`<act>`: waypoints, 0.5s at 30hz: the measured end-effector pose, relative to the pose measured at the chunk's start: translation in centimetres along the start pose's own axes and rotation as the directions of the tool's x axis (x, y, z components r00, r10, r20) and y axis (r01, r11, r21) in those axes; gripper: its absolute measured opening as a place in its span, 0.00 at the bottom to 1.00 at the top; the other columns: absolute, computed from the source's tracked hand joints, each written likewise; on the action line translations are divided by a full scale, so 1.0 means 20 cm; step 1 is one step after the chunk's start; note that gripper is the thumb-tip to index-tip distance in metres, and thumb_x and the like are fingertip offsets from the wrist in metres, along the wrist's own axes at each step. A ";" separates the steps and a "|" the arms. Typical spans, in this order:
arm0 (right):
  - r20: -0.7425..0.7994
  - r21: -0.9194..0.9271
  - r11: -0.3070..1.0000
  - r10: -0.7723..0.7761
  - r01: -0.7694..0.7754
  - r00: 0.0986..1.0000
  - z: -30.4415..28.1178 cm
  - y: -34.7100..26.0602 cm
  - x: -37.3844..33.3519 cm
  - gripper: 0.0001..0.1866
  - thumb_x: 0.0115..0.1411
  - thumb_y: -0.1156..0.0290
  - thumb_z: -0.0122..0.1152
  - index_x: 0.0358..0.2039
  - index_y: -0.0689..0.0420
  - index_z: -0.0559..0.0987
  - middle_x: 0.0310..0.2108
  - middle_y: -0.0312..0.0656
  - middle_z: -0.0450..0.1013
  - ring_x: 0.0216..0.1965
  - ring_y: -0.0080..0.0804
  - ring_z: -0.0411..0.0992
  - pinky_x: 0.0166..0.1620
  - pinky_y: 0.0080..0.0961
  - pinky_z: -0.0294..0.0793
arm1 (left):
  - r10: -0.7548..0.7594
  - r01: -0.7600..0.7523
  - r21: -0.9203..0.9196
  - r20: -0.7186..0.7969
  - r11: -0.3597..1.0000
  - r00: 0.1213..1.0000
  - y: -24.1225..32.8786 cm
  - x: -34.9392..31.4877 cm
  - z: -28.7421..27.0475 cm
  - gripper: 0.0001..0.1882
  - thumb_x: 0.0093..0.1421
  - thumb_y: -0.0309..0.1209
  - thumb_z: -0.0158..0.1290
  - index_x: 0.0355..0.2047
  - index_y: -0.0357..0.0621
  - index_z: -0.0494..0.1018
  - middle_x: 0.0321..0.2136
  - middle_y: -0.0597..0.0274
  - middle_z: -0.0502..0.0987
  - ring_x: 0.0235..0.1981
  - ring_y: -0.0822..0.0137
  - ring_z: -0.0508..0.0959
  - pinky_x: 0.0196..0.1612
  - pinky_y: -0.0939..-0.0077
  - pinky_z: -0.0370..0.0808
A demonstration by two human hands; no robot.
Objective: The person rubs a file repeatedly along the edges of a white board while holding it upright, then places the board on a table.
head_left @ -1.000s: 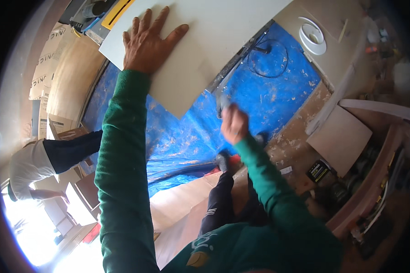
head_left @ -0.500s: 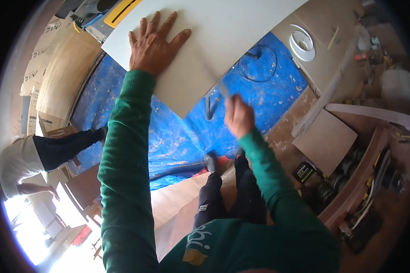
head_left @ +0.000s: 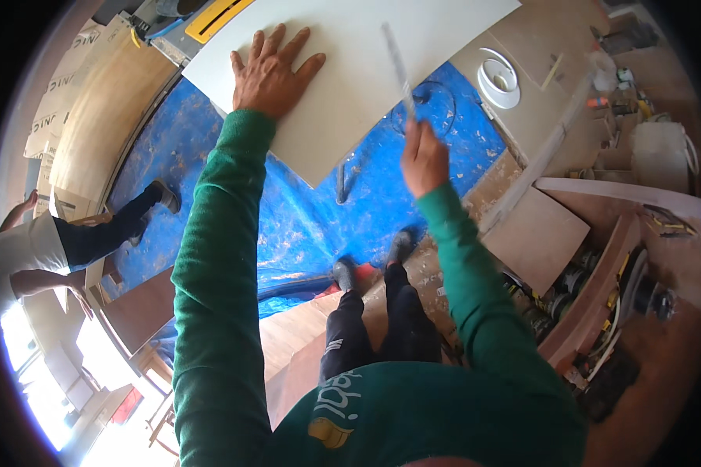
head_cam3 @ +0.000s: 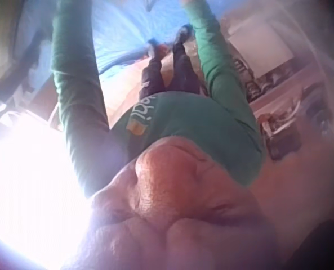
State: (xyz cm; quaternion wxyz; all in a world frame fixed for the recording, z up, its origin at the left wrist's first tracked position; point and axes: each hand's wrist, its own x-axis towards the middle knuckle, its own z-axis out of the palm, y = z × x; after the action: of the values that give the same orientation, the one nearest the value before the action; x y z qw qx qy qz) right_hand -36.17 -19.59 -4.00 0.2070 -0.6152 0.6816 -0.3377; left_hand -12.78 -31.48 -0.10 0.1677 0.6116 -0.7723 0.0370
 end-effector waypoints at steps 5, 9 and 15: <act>0.161 -0.001 0.999 -0.047 0.047 0.986 0.04 -0.03 -0.59 0.13 0.69 0.62 0.45 0.31 0.57 0.71 0.19 0.56 0.70 0.24 0.60 0.71 0.23 0.48 0.67 | -0.034 0.033 -0.053 -0.018 0.998 0.999 0.00 -0.01 -0.04 0.31 0.60 0.58 0.49 0.60 0.60 0.69 0.64 0.56 0.61 0.67 0.53 0.57 0.66 0.35 0.42; -0.012 -0.146 0.987 -0.070 0.068 0.997 -0.02 0.04 -0.02 0.17 0.70 0.59 0.43 0.30 0.58 0.70 0.19 0.55 0.72 0.21 0.59 0.71 0.21 0.50 0.69 | -0.011 0.011 -0.136 -0.003 0.991 1.000 0.03 0.01 -0.04 0.31 0.59 0.57 0.51 0.58 0.56 0.71 0.62 0.56 0.63 0.65 0.55 0.60 0.66 0.35 0.41; 0.282 -0.150 0.987 0.092 -0.051 0.955 0.00 -0.12 -0.63 0.15 0.68 0.59 0.46 0.32 0.57 0.72 0.22 0.58 0.72 0.25 0.62 0.72 0.26 0.52 0.70 | 0.003 -0.008 -0.137 -0.037 0.991 0.999 -0.07 0.00 0.00 0.33 0.59 0.59 0.50 0.57 0.52 0.71 0.61 0.55 0.65 0.66 0.56 0.59 0.66 0.33 0.41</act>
State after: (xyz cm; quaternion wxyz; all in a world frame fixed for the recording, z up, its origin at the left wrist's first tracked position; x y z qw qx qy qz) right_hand -32.62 -7.32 -3.96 0.2719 -0.6459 0.6882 -0.1877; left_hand -11.42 -31.75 -0.28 0.2236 0.5958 -0.7713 -0.0045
